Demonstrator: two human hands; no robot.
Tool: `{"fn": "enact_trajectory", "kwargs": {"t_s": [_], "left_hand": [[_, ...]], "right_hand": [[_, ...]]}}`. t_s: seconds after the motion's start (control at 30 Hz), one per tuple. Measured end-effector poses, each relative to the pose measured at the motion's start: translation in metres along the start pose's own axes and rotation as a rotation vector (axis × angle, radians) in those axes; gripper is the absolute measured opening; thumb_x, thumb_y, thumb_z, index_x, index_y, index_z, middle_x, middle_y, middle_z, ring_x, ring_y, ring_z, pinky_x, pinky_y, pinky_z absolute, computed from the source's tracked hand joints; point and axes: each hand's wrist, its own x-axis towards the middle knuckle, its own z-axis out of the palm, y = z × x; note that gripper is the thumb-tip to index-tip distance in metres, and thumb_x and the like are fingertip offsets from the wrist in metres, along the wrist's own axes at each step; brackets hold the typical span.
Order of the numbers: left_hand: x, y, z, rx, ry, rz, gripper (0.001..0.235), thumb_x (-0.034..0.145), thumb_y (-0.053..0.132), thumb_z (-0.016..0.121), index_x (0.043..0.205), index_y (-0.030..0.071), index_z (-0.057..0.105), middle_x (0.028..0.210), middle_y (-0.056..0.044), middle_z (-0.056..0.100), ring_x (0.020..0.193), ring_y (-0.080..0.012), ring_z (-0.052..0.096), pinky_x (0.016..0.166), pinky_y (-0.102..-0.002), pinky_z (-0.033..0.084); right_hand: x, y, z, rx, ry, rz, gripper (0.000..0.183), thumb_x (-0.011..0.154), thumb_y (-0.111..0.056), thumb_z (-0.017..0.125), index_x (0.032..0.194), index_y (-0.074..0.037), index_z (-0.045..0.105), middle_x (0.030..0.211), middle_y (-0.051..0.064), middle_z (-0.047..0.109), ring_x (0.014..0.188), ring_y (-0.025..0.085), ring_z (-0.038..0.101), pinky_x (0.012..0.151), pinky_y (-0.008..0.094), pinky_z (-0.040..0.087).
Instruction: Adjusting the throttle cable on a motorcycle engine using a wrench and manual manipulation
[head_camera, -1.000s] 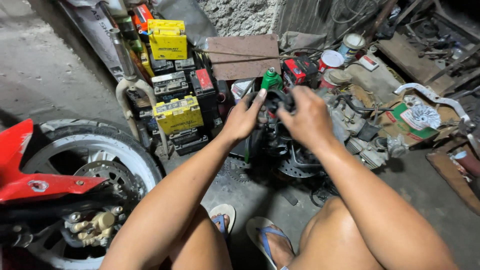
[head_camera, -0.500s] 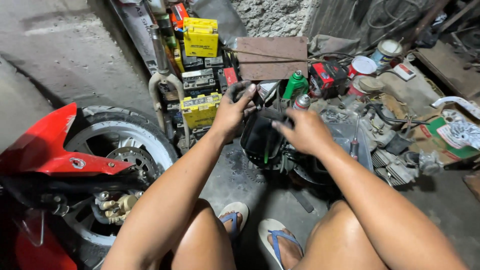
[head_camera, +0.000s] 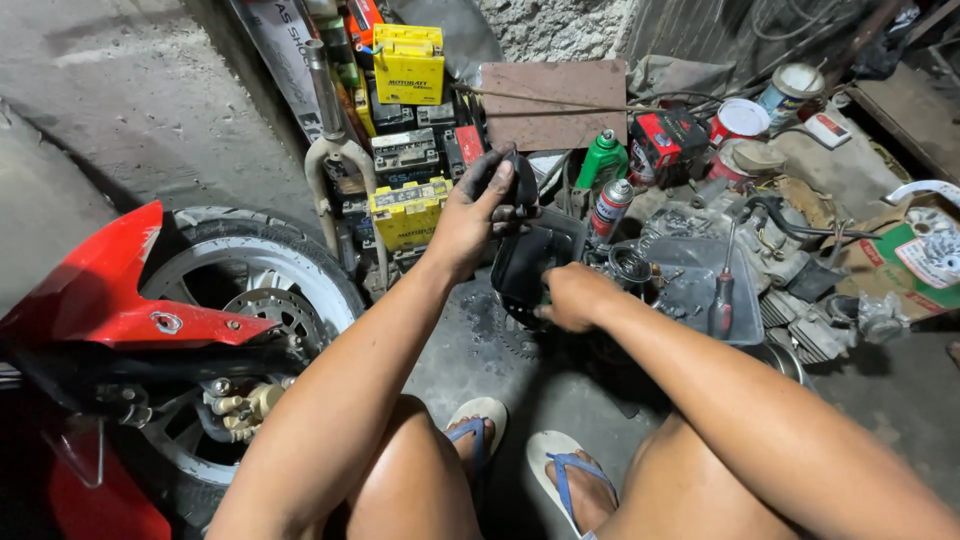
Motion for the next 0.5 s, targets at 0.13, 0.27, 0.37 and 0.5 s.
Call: {"fn": "enact_trajectory", "kwargs": {"t_s": [0.13,0.27,0.37,0.5], "left_hand": [[0.020,-0.020,-0.017,0.065,-0.023,0.040,0.057,0.097,0.029,0.073,0.148,0.017,0.052,0.113,-0.009,0.060,0.072,-0.0148,0.065,0.063,-0.025,0.062],[0.023,-0.023,-0.016,0.086,-0.013,0.052,0.051,0.096,0.028,0.075,0.143,0.019,0.058,0.112,-0.010,0.060,0.071,-0.0178,0.068,0.061,-0.027,0.063],[0.028,-0.030,-0.016,0.134,0.008,0.049,0.050,0.094,0.032,0.077,0.140,0.019,0.062,0.108,-0.010,0.062,0.067,-0.0152,0.065,0.056,-0.024,0.061],[0.030,-0.033,-0.019,0.153,0.058,0.036,0.047,0.096,0.038,0.073,0.137,0.016,0.064,0.101,-0.010,0.060,0.065,-0.0156,0.066,0.053,-0.025,0.061]], "right_hand": [[-0.003,-0.004,-0.003,-0.002,0.021,0.016,0.061,0.080,-0.042,0.079,0.132,-0.011,0.068,0.113,0.020,0.076,0.115,0.038,0.072,0.096,0.051,0.058],[-0.015,-0.018,-0.016,0.081,-0.025,0.025,0.056,0.087,-0.034,0.074,0.131,-0.001,0.066,0.120,0.029,0.072,0.120,0.044,0.067,0.102,0.053,0.055],[0.005,-0.002,0.010,0.062,0.000,0.037,0.050,0.084,-0.032,0.075,0.125,-0.004,0.071,0.115,0.026,0.074,0.115,0.042,0.070,0.098,0.051,0.058],[0.007,0.003,0.005,0.041,0.049,0.062,0.059,0.079,-0.032,0.077,0.131,-0.007,0.066,0.113,0.027,0.074,0.113,0.044,0.071,0.094,0.055,0.059]]}}
